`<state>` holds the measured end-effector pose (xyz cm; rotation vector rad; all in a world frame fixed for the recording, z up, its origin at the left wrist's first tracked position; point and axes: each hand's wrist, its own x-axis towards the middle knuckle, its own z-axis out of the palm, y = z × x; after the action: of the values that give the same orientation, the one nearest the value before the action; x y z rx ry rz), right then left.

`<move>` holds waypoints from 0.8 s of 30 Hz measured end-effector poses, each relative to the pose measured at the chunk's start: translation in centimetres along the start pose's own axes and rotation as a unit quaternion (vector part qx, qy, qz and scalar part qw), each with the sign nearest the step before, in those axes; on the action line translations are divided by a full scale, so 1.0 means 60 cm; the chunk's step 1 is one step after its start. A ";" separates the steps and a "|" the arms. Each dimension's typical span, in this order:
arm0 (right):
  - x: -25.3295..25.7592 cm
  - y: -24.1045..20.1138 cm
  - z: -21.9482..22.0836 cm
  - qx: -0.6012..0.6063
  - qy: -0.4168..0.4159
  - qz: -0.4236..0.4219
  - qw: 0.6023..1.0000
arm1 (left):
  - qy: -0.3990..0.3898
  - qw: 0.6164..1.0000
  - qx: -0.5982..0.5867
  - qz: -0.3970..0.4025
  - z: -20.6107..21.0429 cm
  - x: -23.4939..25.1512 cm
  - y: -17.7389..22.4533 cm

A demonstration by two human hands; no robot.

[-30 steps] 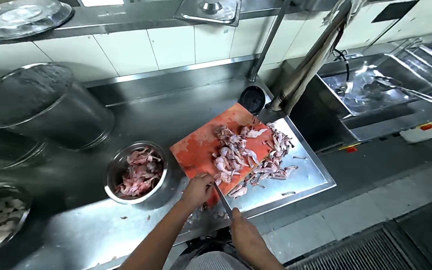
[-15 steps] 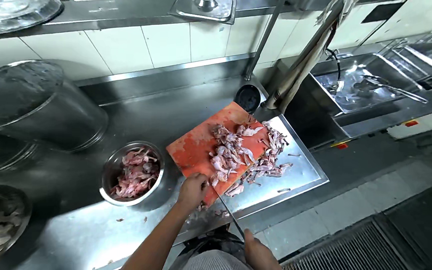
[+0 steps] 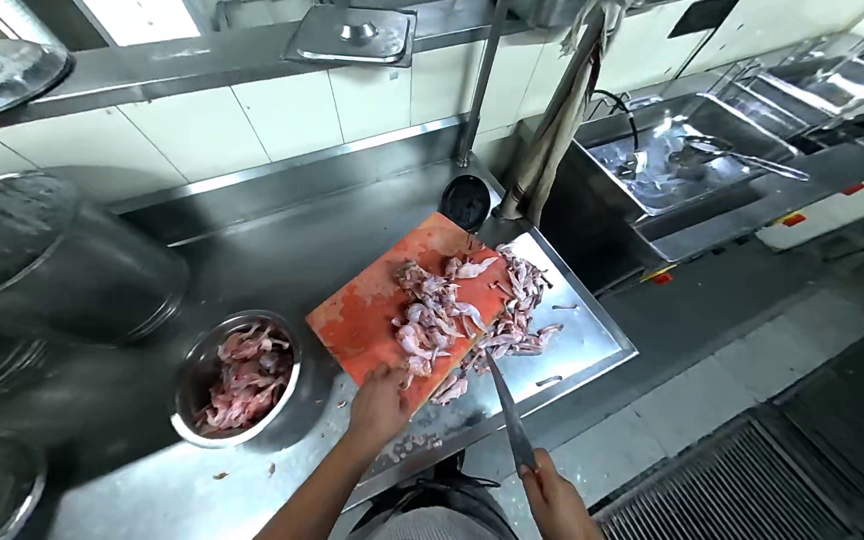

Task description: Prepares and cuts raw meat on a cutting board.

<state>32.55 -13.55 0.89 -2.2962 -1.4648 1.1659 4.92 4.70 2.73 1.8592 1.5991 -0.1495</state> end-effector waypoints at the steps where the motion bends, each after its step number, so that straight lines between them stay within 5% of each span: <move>1: 0.003 0.001 0.002 0.005 -0.003 -0.003 1.000 | 0.002 1.000 0.006 -0.011 0.006 -0.005 -0.006; 5: 0.009 0.000 0.008 0.031 -0.013 -0.009 0.999 | -0.005 0.999 -0.016 -0.046 0.023 -0.019 -0.013; 8: 0.015 0.007 0.010 0.081 0.064 -0.031 0.994 | -0.014 0.992 -0.125 0.011 0.019 -0.027 0.028; 11: 0.038 0.007 0.005 0.126 0.096 -0.038 0.987 | 0.089 0.958 -0.260 0.087 0.016 -0.012 0.064; 13: 0.058 -0.006 -0.005 0.131 0.094 -0.047 0.986 | 0.184 0.963 -0.187 0.055 0.008 0.003 0.068; 16: 0.090 -0.058 -0.023 0.072 0.091 -0.086 0.990 | 0.151 0.983 -0.105 -0.011 0.010 0.031 0.039; 19: 0.124 -0.140 -0.044 -0.033 0.061 -0.126 0.990 | 0.088 0.988 -0.127 0.011 0.011 0.037 0.015; 24: 0.204 -0.289 -0.040 -0.176 0.020 -0.165 0.970 | 0.117 0.981 -0.156 0.003 0.001 -0.002 -0.008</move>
<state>24.78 5.89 5.27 -2.1387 -2.0789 0.8154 4.47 4.57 2.57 1.6822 1.6619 0.3191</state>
